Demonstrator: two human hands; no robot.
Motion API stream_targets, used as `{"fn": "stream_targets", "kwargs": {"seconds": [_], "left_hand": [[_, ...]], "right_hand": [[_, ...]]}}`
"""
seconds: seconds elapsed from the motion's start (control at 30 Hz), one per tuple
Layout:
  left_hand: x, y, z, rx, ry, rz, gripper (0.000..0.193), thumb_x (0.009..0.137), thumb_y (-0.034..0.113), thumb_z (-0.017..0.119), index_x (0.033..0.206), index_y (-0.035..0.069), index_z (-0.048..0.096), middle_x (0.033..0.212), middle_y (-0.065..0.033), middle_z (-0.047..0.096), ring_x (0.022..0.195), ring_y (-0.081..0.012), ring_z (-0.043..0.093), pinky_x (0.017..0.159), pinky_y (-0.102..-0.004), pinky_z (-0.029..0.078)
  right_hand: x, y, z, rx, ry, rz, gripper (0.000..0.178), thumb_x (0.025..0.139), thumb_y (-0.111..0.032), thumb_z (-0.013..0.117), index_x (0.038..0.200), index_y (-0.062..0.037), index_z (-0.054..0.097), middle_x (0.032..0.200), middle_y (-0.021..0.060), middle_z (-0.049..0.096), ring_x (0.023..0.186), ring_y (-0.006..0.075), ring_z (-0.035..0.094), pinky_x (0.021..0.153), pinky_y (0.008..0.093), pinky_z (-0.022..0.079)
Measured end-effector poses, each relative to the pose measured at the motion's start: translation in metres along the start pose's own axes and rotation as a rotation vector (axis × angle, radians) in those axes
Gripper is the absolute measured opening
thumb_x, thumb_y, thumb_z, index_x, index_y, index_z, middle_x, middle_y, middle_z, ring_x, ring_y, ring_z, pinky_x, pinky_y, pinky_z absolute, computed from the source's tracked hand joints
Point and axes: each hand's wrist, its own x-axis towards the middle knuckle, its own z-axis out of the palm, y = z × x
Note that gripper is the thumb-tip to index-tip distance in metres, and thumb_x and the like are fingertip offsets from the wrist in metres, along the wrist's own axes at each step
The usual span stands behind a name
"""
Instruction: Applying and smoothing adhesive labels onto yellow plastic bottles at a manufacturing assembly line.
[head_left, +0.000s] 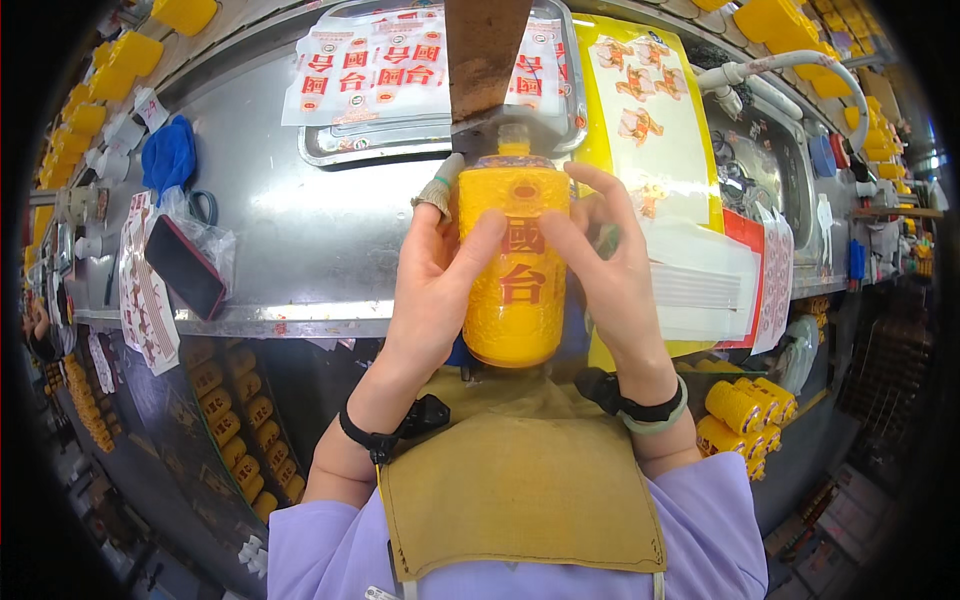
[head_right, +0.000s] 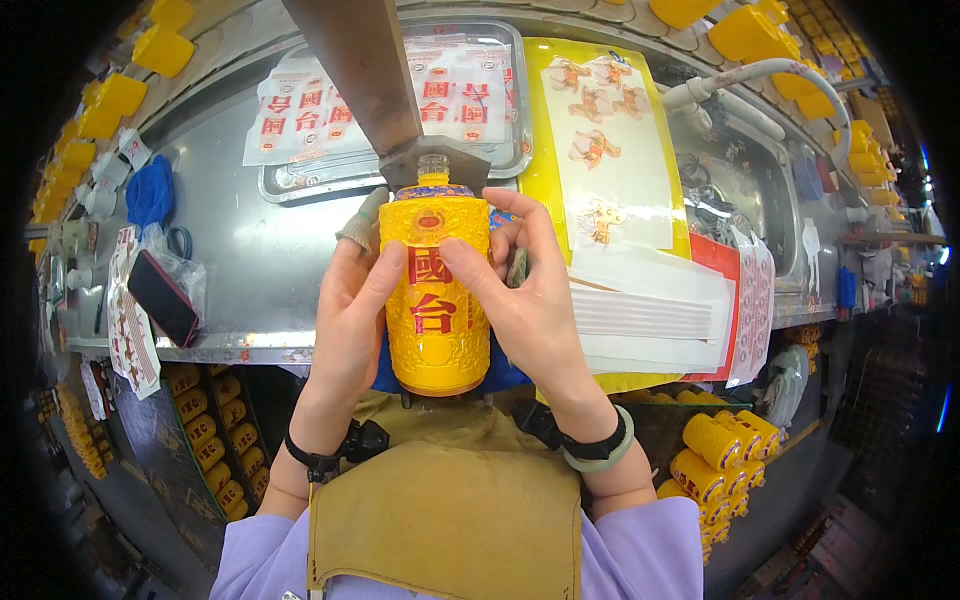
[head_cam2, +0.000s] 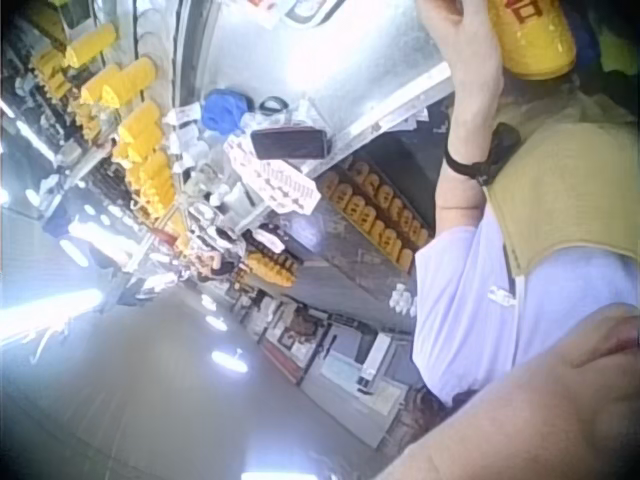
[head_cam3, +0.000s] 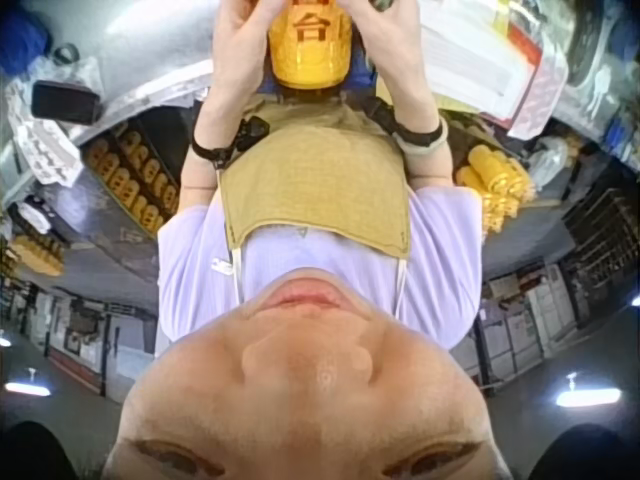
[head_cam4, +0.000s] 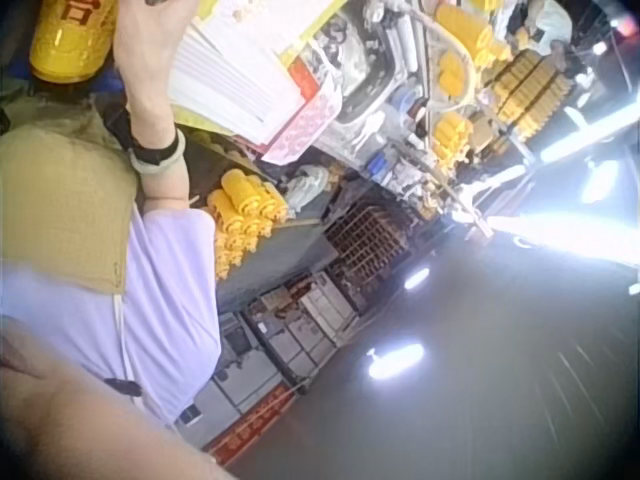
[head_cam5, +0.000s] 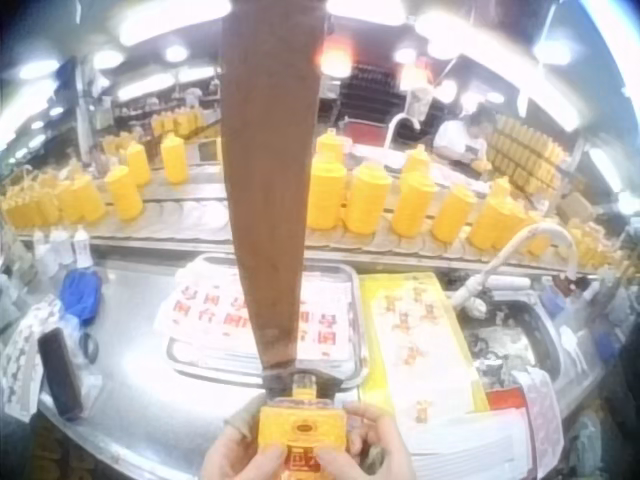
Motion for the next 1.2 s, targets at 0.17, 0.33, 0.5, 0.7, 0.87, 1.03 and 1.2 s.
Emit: {"fn": "stream_targets", "kwargs": {"seconds": [0.17, 0.33, 0.5, 0.7, 0.87, 1.03, 1.2], "left_hand": [[-0.002, 0.0, 0.003, 0.067, -0.004, 0.011, 0.063, 0.105, 0.011, 0.059, 0.159, -0.002, 0.028, 0.15, -0.0164, 0.048, 0.139, -0.0225, 0.048, 0.115, -0.0372, 0.04], [-0.002, 0.0, 0.002, 0.052, 0.0, 0.017, 0.065, 0.103, 0.011, 0.061, 0.158, -0.001, 0.029, 0.15, -0.0164, 0.048, 0.139, -0.0227, 0.048, 0.116, -0.0377, 0.039], [-0.002, 0.005, 0.004, 0.141, -0.056, 0.007, 0.072, 0.098, 0.006, 0.067, 0.158, -0.002, 0.028, 0.149, -0.0163, 0.049, 0.138, -0.0232, 0.049, 0.115, -0.0387, 0.04], [-0.002, 0.003, 0.008, 0.13, -0.016, 0.047, 0.072, 0.095, 0.003, 0.071, 0.154, -0.003, 0.03, 0.141, -0.0154, 0.053, 0.127, -0.021, 0.057, 0.106, -0.0359, 0.048], [-0.002, 0.007, 0.012, 0.089, -0.003, 0.022, 0.068, 0.095, 0.003, 0.07, 0.151, -0.004, 0.031, 0.137, -0.0154, 0.055, 0.119, -0.0199, 0.063, 0.099, -0.0332, 0.054], [0.005, 0.005, 0.008, 0.069, 0.024, 0.129, 0.065, 0.097, 0.005, 0.068, 0.151, -0.004, 0.033, 0.14, -0.016, 0.052, 0.128, -0.0212, 0.056, 0.107, -0.0352, 0.049], [0.014, 0.006, 0.006, 0.033, 0.05, 0.088, 0.06, 0.099, 0.008, 0.068, 0.149, -0.002, 0.037, 0.141, -0.0164, 0.05, 0.128, -0.0209, 0.055, 0.108, -0.0353, 0.048]], "right_hand": [[0.001, 0.005, 0.001, -0.028, 0.012, -0.032, 0.056, 0.09, -0.018, 0.081, 0.135, -0.0031, 0.052, 0.083, -0.0054, 0.042, 0.075, 0.0048, 0.041, 0.069, 0.0188, 0.035], [0.005, -0.002, -0.002, -0.032, 0.0, -0.014, 0.05, 0.09, -0.02, 0.081, 0.13, -0.0021, 0.056, 0.083, -0.0059, 0.041, 0.075, 0.0039, 0.04, 0.068, 0.0189, 0.035], [0.021, -0.018, -0.001, -0.111, -0.02, -0.07, 0.035, 0.089, -0.02, 0.08, 0.114, -0.001, 0.065, 0.081, -0.0062, 0.04, 0.073, 0.004, 0.038, 0.062, 0.02, 0.033], [0.031, -0.021, 0.003, -0.257, -0.035, -0.069, 0.032, 0.085, -0.021, 0.081, 0.105, -0.0014, 0.066, 0.079, -0.0059, 0.041, 0.072, 0.0051, 0.037, 0.062, 0.0205, 0.033], [0.03, -0.018, -0.001, -0.172, -0.033, -0.079, 0.028, 0.09, -0.021, 0.079, 0.105, -0.0016, 0.066, 0.078, -0.0061, 0.043, 0.073, 0.0046, 0.037, 0.064, 0.02, 0.033], [0.019, -0.018, -0.002, 0.001, -0.01, -0.036, 0.024, 0.096, -0.019, 0.074, 0.111, -0.0019, 0.065, 0.079, -0.0071, 0.042, 0.073, 0.0041, 0.037, 0.065, 0.0195, 0.033], [0.016, -0.01, 0.001, -0.031, -0.028, -0.041, 0.028, 0.095, -0.016, 0.076, 0.116, -0.0024, 0.062, 0.082, -0.0067, 0.038, 0.076, 0.0037, 0.036, 0.066, 0.0183, 0.032]]}}
